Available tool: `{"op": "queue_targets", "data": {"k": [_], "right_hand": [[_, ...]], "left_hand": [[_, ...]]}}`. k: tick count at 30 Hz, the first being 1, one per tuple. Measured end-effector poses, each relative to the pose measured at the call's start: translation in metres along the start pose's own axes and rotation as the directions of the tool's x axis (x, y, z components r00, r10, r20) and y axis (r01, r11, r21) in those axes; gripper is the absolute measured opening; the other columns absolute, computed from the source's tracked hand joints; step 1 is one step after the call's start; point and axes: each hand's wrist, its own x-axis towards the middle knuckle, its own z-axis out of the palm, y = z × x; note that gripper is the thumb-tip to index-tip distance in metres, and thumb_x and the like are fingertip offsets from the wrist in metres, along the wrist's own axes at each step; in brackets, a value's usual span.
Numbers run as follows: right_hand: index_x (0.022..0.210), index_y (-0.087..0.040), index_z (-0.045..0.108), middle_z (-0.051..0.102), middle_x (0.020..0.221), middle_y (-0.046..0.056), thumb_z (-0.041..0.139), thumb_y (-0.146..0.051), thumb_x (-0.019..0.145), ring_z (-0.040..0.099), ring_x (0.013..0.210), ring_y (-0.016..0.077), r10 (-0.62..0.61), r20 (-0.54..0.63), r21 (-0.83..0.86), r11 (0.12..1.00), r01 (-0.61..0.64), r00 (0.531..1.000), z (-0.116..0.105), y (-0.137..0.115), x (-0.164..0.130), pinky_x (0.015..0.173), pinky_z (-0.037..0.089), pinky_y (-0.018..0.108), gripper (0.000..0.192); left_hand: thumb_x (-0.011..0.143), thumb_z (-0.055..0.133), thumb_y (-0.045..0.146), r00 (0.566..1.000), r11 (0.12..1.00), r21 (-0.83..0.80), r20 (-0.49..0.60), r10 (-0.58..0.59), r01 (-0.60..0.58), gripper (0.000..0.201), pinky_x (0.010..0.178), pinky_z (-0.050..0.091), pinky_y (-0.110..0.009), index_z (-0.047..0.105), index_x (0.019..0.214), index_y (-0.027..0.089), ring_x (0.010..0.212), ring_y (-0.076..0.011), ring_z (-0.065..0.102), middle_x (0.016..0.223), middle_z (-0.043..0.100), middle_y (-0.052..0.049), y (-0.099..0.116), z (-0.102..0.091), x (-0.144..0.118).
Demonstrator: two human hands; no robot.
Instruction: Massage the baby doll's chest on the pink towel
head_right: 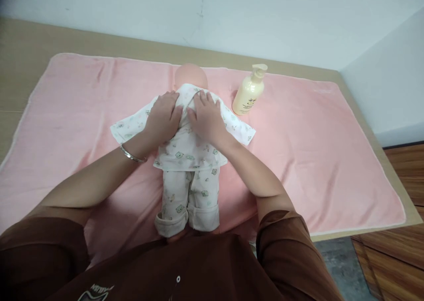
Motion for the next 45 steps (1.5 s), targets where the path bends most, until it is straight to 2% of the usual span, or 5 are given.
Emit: {"op": "queue_targets", "data": {"k": [6,14,28,36,45], "right_hand": [[0.159,0.002,0.034,0.03,0.171,0.022,0.031,-0.022,0.105,0.022,0.163,0.0361,0.054,-0.033,-0.024,0.998,-0.055,0.998,-0.001,0.002,0.0,0.135,0.018,0.058,0.06],[0.161,0.001,0.033,0.027,0.172,0.022,0.036,-0.019,0.102,0.018,0.164,0.0366,-0.062,0.02,-0.051,0.997,0.063,0.998,0.002,-0.019,-0.026,0.135,0.022,0.056,0.062],[0.164,-0.007,0.026,0.015,0.177,0.016,0.048,-0.023,0.086,0.007,0.166,0.0332,-0.085,0.003,0.048,0.995,0.085,0.996,0.014,0.0,-0.013,0.136,0.004,0.06,0.083],[0.157,-0.009,0.039,0.026,0.174,0.015,0.033,-0.022,0.096,0.016,0.165,0.0291,-0.063,-0.045,0.096,0.993,0.067,0.997,0.009,0.016,0.008,0.136,0.013,0.056,0.063],[0.162,-0.007,0.033,0.019,0.175,0.022,0.043,-0.025,0.098,0.011,0.165,0.0379,-0.108,-0.018,-0.052,0.993,0.107,0.994,0.01,-0.017,-0.033,0.135,0.015,0.06,0.067]], "left_hand": [[0.103,0.038,0.032,0.995,0.993,0.074,0.013,0.096,-0.097,0.053,0.13,0.027,-0.062,0.047,0.15,0.009,0.159,-0.0396,0.03,0.163,0.042,-0.022,0.045,-0.005,-0.035],[0.091,0.049,0.031,0.994,0.989,-0.106,0.004,0.105,-0.104,0.052,0.131,0.03,-0.056,0.055,0.14,0.017,0.15,-0.0333,0.044,0.154,0.054,-0.014,0.005,-0.004,-0.01],[0.104,0.037,0.041,0.998,0.993,-0.118,-0.057,-0.011,0.004,0.048,0.133,0.026,-0.053,0.054,0.146,0.026,0.157,-0.0268,0.037,0.162,0.049,-0.007,0.015,0.001,-0.024],[0.101,0.039,0.033,1.0,0.998,-0.059,-0.018,0.001,-0.002,0.052,0.135,0.021,-0.054,0.05,0.149,0.017,0.16,-0.031,0.029,0.167,0.041,-0.013,0.029,-0.001,-0.032],[0.101,0.038,0.039,0.99,0.985,-0.098,0.022,-0.141,0.143,0.059,0.134,0.016,-0.063,0.043,0.155,0.014,0.16,-0.0363,0.029,0.166,0.04,-0.018,0.01,-0.002,-0.01]]}}
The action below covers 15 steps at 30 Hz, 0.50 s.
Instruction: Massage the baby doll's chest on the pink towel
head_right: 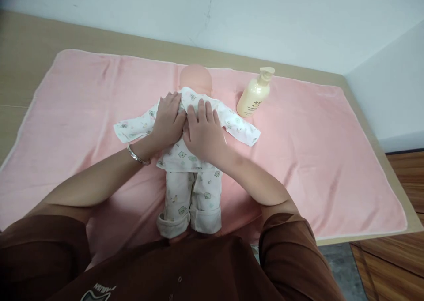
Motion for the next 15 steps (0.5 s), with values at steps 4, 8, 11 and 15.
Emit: {"op": "queue_targets", "data": {"k": [4,8,11,15], "right_hand": [[0.163,-0.008,0.03,0.017,0.176,0.017,0.04,-0.018,0.093,0.009,0.166,0.0331,0.066,0.047,0.082,0.994,-0.07,0.997,-0.004,0.017,0.02,0.136,0.011,0.058,0.072],[0.164,-0.008,0.026,0.014,0.177,0.016,0.039,-0.018,0.091,0.007,0.167,0.0307,0.083,0.038,0.112,0.99,-0.086,0.996,-0.004,0.032,0.035,0.136,0.006,0.059,0.075],[0.165,-0.006,0.025,0.014,0.176,0.019,0.04,-0.022,0.096,0.007,0.166,0.0318,0.088,0.028,0.085,0.992,-0.09,0.996,-0.001,0.021,0.022,0.136,0.007,0.058,0.073],[0.164,-0.013,0.03,0.016,0.177,0.014,0.043,-0.029,0.099,0.007,0.166,0.0321,-0.003,-0.015,0.061,0.998,0.004,1.0,0.004,0.006,0.004,0.136,0.01,0.06,0.068]], "left_hand": [[0.103,0.037,0.04,0.996,0.996,0.013,-0.021,0.09,-0.09,0.058,0.134,0.017,-0.061,0.041,0.156,0.016,0.162,-0.0344,0.023,0.169,0.036,-0.015,0.014,0.005,-0.02],[0.1,0.042,0.037,0.994,0.993,0.035,0.007,0.111,-0.111,0.061,0.134,0.018,-0.06,0.04,0.157,0.014,0.163,-0.0351,0.02,0.171,0.031,-0.016,0.022,0.005,-0.028],[0.099,0.041,0.038,0.997,0.997,0.018,0.03,0.069,-0.069,0.06,0.134,0.021,-0.058,0.045,0.153,0.013,0.16,-0.035,0.027,0.168,0.037,-0.016,0.011,0.001,-0.01],[0.103,0.031,0.045,1.0,1.0,-0.007,0.016,0.004,-0.004,0.054,0.129,0.034,-0.055,0.057,0.14,0.015,0.147,-0.034,0.048,0.151,0.058,-0.016,-0.007,-0.001,0.015]]}}
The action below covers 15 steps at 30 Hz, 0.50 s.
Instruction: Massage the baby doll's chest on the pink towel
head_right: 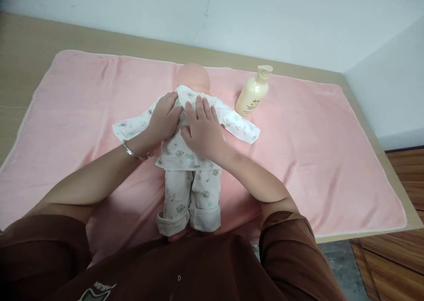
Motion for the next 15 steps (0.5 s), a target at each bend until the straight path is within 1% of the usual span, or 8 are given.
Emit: {"op": "queue_targets", "data": {"k": [2,4,6,8,10,13,15], "right_hand": [[0.164,-0.014,0.032,0.017,0.177,0.013,0.04,-0.03,0.101,0.008,0.167,0.0306,-0.01,0.014,0.015,1.0,0.01,1.0,0.0,0.005,0.005,0.136,0.011,0.059,0.065],[0.163,-0.012,0.031,0.019,0.176,0.014,0.037,-0.03,0.102,0.011,0.166,0.0294,0.043,0.027,0.04,0.998,-0.044,0.999,-0.003,0.018,0.018,0.136,0.011,0.058,0.064],[0.163,-0.01,0.031,0.022,0.175,0.014,0.036,-0.033,0.103,0.015,0.166,0.0288,0.107,0.03,0.068,0.992,-0.108,0.994,-0.007,0.032,0.033,0.136,0.011,0.057,0.064],[0.163,-0.009,0.032,0.025,0.174,0.015,0.035,-0.035,0.104,0.018,0.165,0.0291,0.139,0.023,0.076,0.987,-0.141,0.99,-0.011,0.039,0.041,0.136,0.011,0.057,0.064],[0.162,-0.005,0.031,0.025,0.174,0.017,0.033,-0.033,0.104,0.017,0.165,0.0305,0.142,0.024,0.048,0.989,-0.143,0.99,-0.012,0.035,0.038,0.136,0.011,0.056,0.065],[0.163,-0.001,0.029,0.023,0.174,0.02,0.034,-0.026,0.102,0.016,0.165,0.0323,0.1,0.022,-0.016,0.995,-0.1,0.995,-0.008,0.015,0.019,0.137,0.012,0.056,0.065],[0.162,-0.004,0.03,0.023,0.174,0.019,0.037,-0.024,0.1,0.015,0.165,0.0316,0.045,-0.003,-0.032,0.998,-0.045,0.999,-0.004,0.004,0.006,0.137,0.014,0.055,0.066]], "left_hand": [[0.105,0.025,0.052,1.0,1.0,0.024,-0.01,0.004,-0.004,0.062,0.13,0.032,-0.057,0.055,0.142,0.013,0.149,-0.0359,0.046,0.154,0.055,-0.017,0.001,0.002,-0.003],[0.105,0.024,0.056,0.999,0.997,0.064,-0.027,0.036,-0.034,0.068,0.133,0.025,-0.06,0.047,0.15,0.01,0.155,-0.0378,0.035,0.163,0.045,-0.017,0.011,0.005,-0.017],[0.105,0.029,0.051,0.995,0.992,0.085,-0.035,0.094,-0.091,0.063,0.133,0.02,-0.061,0.043,0.154,0.012,0.16,-0.0375,0.027,0.168,0.038,-0.015,0.024,0.007,-0.034],[0.103,0.038,0.041,0.988,0.985,0.076,-0.026,0.154,-0.152,0.057,0.134,0.02,-0.061,0.044,0.153,0.016,0.162,-0.0358,0.023,0.169,0.037,-0.013,0.033,0.007,-0.045],[0.099,0.043,0.034,0.987,0.986,0.045,-0.014,0.161,-0.16,0.055,0.134,0.022,-0.059,0.047,0.151,0.017,0.161,-0.0343,0.025,0.167,0.041,-0.012,0.034,0.004,-0.043],[0.092,0.046,0.027,0.997,0.997,-0.016,-0.023,0.073,-0.073,0.055,0.133,0.031,-0.052,0.052,0.146,0.018,0.153,-0.0309,0.041,0.157,0.053,-0.012,0.024,-0.003,-0.025],[0.089,0.045,0.026,0.999,0.998,-0.042,-0.016,0.042,-0.043,0.056,0.131,0.035,-0.049,0.055,0.143,0.016,0.147,-0.0302,0.048,0.151,0.057,-0.014,0.017,-0.006,-0.013]]}}
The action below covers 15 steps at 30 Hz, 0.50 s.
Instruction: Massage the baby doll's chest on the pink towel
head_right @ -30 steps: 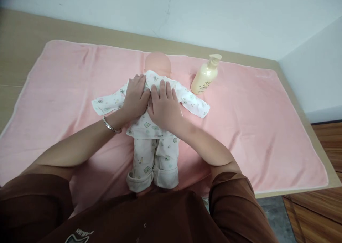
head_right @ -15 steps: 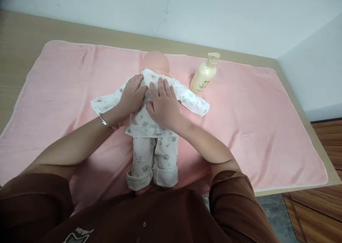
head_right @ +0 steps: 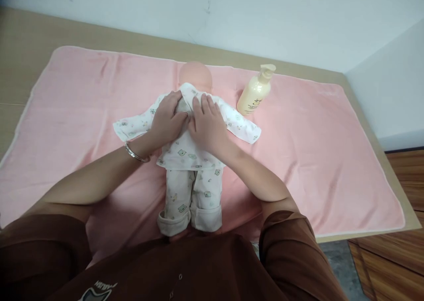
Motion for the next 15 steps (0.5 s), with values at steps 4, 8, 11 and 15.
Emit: {"op": "queue_targets", "data": {"k": [4,8,11,15], "right_hand": [[0.161,-0.008,0.036,0.026,0.174,0.015,0.039,-0.025,0.099,0.017,0.165,0.0299,-0.022,-0.009,0.034,0.999,0.022,1.0,0.0,0.005,0.003,0.136,0.017,0.055,0.064],[0.161,-0.003,0.033,0.026,0.173,0.017,0.034,-0.027,0.101,0.018,0.165,0.0299,0.089,0.032,0.064,0.994,-0.091,0.996,-0.008,0.026,0.029,0.137,0.015,0.052,0.064],[0.162,-0.001,0.03,0.026,0.173,0.02,0.032,-0.026,0.103,0.019,0.164,0.0312,0.116,0.03,0.02,0.993,-0.117,0.993,-0.009,0.023,0.029,0.137,0.013,0.053,0.064],[0.163,-0.003,0.028,0.022,0.174,0.021,0.038,-0.023,0.1,0.015,0.165,0.0334,0.029,-0.008,-0.051,0.998,-0.03,1.0,0.001,-0.001,0.002,0.137,0.012,0.055,0.067]], "left_hand": [[0.094,0.043,0.029,0.999,1.0,-0.008,0.034,0.007,-0.007,0.058,0.134,0.024,-0.057,0.05,0.15,0.017,0.156,-0.0326,0.036,0.162,0.047,-0.012,0.001,0.003,-0.004],[0.098,0.045,0.034,0.998,0.998,0.03,0.039,0.054,-0.056,0.058,0.136,0.017,-0.057,0.044,0.155,0.02,0.163,-0.0327,0.022,0.17,0.036,-0.01,0.013,0.008,-0.022],[0.099,0.044,0.033,0.998,0.999,0.022,0.049,0.03,-0.031,0.056,0.136,0.021,-0.053,0.047,0.152,0.017,0.161,-0.0319,0.028,0.167,0.04,-0.011,0.007,0.007,-0.015],[0.103,0.035,0.036,1.0,1.0,-0.017,-0.015,0.007,-0.007,0.046,0.128,0.036,-0.051,0.059,0.136,0.017,0.145,-0.0311,0.05,0.148,0.06,-0.015,-0.014,0.007,0.008]]}}
